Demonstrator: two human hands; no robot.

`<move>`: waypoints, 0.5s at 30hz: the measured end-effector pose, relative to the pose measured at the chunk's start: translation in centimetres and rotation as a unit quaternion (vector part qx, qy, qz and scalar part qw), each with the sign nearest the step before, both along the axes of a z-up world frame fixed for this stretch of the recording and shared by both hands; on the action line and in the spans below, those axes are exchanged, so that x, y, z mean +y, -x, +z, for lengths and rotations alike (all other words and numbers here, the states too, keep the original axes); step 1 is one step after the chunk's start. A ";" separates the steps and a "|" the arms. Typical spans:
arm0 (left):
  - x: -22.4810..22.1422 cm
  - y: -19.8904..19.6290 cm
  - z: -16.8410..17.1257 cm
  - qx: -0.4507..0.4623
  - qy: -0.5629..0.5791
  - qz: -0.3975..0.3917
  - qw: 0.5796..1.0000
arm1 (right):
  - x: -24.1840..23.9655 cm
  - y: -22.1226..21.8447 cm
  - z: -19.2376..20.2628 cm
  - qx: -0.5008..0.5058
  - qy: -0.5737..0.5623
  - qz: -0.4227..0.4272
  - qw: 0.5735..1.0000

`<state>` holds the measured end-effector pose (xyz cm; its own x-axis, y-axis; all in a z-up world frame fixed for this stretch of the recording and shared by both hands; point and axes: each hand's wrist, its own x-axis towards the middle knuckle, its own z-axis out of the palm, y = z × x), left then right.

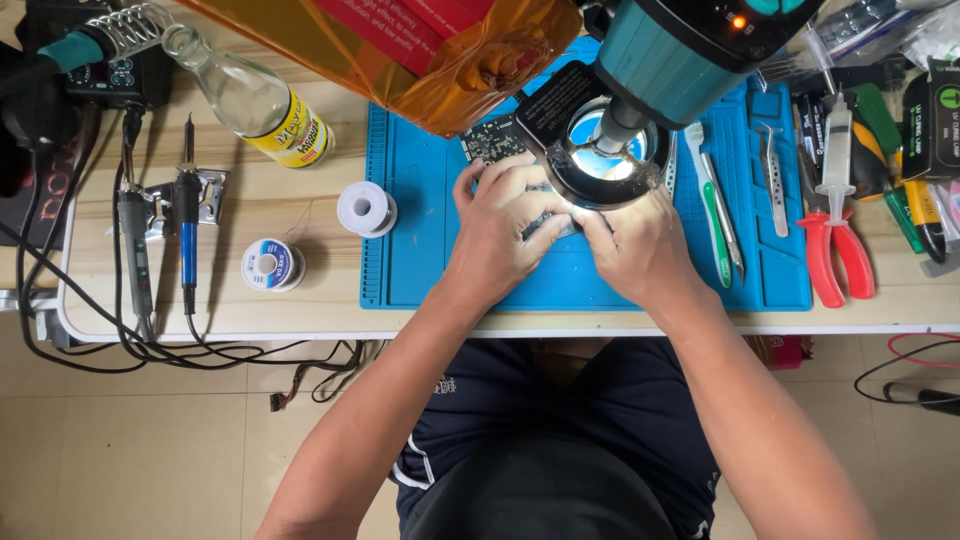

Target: Soldering electronic components onto a printed circuit board under a digital microscope.

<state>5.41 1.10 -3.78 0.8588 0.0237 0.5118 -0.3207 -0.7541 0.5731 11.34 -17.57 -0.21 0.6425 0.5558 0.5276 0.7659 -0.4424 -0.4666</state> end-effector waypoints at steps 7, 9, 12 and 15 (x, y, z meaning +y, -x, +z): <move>0.0 0.0 0.9 0.018 0.004 -0.013 1.000 | -0.7 -0.6 -1.7 -0.003 0.008 0.016 1.000; -0.1 0.0 0.7 0.026 -0.003 -0.017 1.000 | -0.7 -0.5 -1.6 -0.001 0.003 0.016 1.000; 0.0 0.0 0.9 0.030 -0.004 -0.021 0.999 | -1.5 -1.0 -3.5 0.013 -0.001 0.006 1.000; 0.2 0.0 0.6 0.036 -0.002 -0.023 0.999 | -1.7 -1.0 -3.2 0.010 -0.008 -0.005 1.000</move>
